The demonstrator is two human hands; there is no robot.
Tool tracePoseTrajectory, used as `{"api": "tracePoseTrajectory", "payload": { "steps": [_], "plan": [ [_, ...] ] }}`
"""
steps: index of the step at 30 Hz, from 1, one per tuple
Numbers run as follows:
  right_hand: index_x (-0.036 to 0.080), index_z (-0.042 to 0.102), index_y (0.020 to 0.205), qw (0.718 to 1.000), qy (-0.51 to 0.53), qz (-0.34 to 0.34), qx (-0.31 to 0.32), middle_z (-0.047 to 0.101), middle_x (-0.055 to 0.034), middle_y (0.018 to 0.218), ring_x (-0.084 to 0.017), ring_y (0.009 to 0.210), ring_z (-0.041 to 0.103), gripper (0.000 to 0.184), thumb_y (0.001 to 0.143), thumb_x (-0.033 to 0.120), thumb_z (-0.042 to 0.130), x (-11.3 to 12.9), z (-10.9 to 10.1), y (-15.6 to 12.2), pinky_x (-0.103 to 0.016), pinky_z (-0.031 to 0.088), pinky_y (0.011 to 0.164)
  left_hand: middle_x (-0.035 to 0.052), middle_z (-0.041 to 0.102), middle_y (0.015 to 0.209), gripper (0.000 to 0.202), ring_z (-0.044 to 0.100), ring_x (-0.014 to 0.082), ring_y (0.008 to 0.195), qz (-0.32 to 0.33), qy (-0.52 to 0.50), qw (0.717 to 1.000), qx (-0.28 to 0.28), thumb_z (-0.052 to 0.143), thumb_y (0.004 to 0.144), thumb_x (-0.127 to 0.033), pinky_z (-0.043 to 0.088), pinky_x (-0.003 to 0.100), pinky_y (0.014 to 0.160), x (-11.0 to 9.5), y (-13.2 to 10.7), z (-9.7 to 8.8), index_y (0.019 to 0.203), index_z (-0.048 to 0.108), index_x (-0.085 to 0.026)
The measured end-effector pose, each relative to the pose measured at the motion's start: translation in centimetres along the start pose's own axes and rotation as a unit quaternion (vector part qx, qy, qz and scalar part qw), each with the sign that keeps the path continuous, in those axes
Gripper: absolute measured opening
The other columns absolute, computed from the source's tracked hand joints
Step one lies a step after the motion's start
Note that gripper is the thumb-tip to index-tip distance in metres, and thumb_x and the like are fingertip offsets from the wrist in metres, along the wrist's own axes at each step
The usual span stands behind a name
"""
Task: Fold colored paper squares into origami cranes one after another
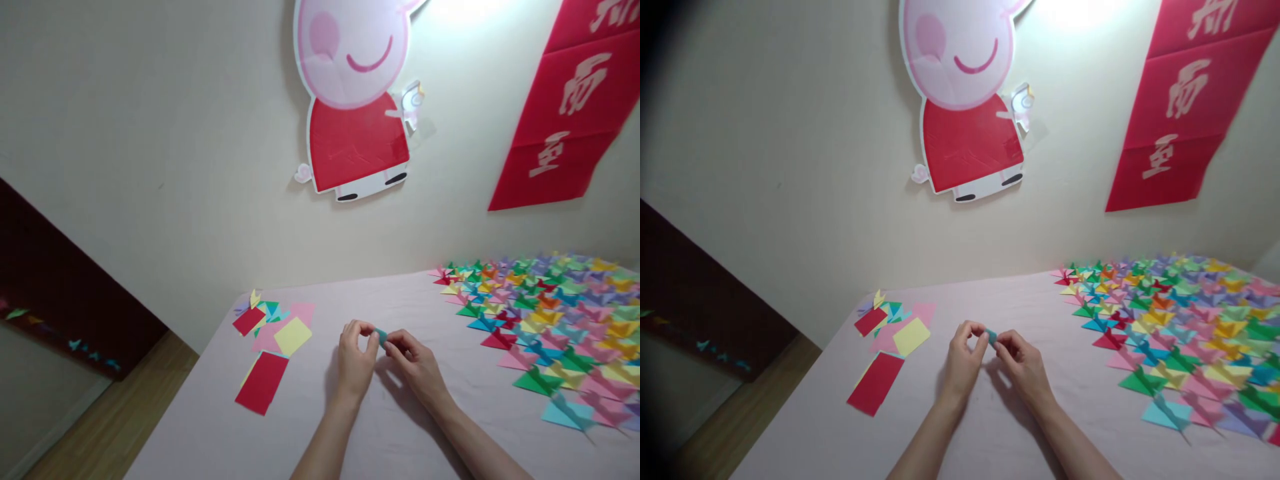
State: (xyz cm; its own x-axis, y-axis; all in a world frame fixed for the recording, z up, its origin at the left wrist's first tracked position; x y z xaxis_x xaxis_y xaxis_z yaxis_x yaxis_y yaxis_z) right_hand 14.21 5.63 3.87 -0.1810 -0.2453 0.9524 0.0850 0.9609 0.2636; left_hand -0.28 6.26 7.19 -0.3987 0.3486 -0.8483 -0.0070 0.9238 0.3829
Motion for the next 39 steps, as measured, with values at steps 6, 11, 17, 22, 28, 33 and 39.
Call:
{"api": "tracePoseTrajectory", "payload": {
  "steps": [6,11,17,22,28,33,39],
  "plan": [
    [0.020,0.062,0.074,0.999,0.026,0.020,-0.009,0.058,0.0018,0.063,-0.015,0.058,0.051,0.031,0.082,0.050,0.062,-0.7,-0.3,0.0,-0.026,0.041,0.055,0.0026,0.062,0.096,0.020,0.057,0.0196,0.095,0.058,-0.034,0.998,0.016,0.054,0.076,-0.008,0.043,0.033,0.086,-0.9,-0.2,0.0,0.092,0.056,-0.021],
    [0.019,0.062,0.074,0.999,0.048,0.024,0.009,0.059,0.0013,0.063,-0.015,0.057,0.052,0.034,0.081,0.053,0.064,-0.8,0.1,0.0,-0.026,0.042,0.054,0.0034,0.065,0.104,0.027,0.059,0.0190,0.101,0.044,-0.094,0.994,0.046,0.051,0.076,-0.009,0.044,0.034,0.092,-0.6,-0.4,0.5,0.100,0.054,-0.022],
    [0.019,0.062,0.074,0.998,0.049,0.019,0.018,0.060,0.0007,0.064,-0.016,0.059,0.054,0.036,0.082,0.054,0.064,-0.7,0.3,0.2,-0.027,0.043,0.056,0.0029,0.063,0.097,0.022,0.059,0.0184,0.094,0.017,-0.089,0.995,0.038,0.056,0.080,-0.016,0.045,0.033,0.089,0.3,-0.3,0.4,0.102,0.055,-0.020],
    [0.019,0.062,0.073,0.999,0.025,0.013,0.018,0.061,0.0004,0.065,-0.016,0.061,0.054,0.034,0.082,0.052,0.064,-0.5,0.3,0.0,-0.026,0.043,0.057,0.0008,0.059,0.089,0.010,0.057,0.0175,0.088,0.017,-0.059,0.998,0.025,0.060,0.083,-0.021,0.045,0.030,0.082,0.8,-0.2,0.3,0.092,0.057,-0.020],
    [0.021,0.060,0.081,1.000,0.006,0.001,0.011,0.060,0.0012,0.069,-0.015,0.060,0.055,0.027,0.085,0.048,0.058,-1.3,0.2,0.2,-0.027,0.045,0.057,0.0001,0.060,0.084,0.010,0.057,0.0175,0.085,0.034,-0.001,0.999,0.015,0.056,0.081,-0.010,0.044,0.030,0.079,0.6,-0.1,0.1,0.081,0.057,-0.020],
    [0.023,0.063,0.098,0.993,-0.060,-0.090,-0.042,0.063,-0.0060,0.097,-0.022,0.087,0.059,0.023,0.080,0.038,0.065,-0.2,-0.6,0.3,-0.033,0.050,0.074,0.0001,0.066,0.085,0.016,0.057,0.0196,0.088,0.059,0.128,0.986,0.086,0.056,0.084,-0.007,0.041,0.033,0.082,0.1,-0.5,1.4,0.081,0.061,-0.022],
    [0.025,0.060,0.080,0.988,-0.102,-0.111,-0.016,0.062,-0.0067,0.090,-0.025,0.091,0.057,0.013,0.086,0.036,0.058,0.4,-0.2,0.2,-0.036,0.048,0.075,0.0001,0.066,0.083,0.015,0.058,0.0196,0.086,0.056,0.149,0.984,0.080,0.057,0.085,-0.008,0.040,0.034,0.081,0.0,-0.8,1.4,0.079,0.059,-0.021]
  ]
}}
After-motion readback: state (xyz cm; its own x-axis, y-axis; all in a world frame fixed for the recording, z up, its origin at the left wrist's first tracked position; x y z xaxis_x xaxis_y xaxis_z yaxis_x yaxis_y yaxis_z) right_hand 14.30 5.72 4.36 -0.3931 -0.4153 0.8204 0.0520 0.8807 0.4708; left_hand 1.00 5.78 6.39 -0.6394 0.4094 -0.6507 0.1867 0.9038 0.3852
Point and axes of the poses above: each hand's wrist, its own y-axis towards the middle knuckle, its own z-axis out of the palm, x = y × z, the point moved 9 cm from there along y, towards the middle knuckle
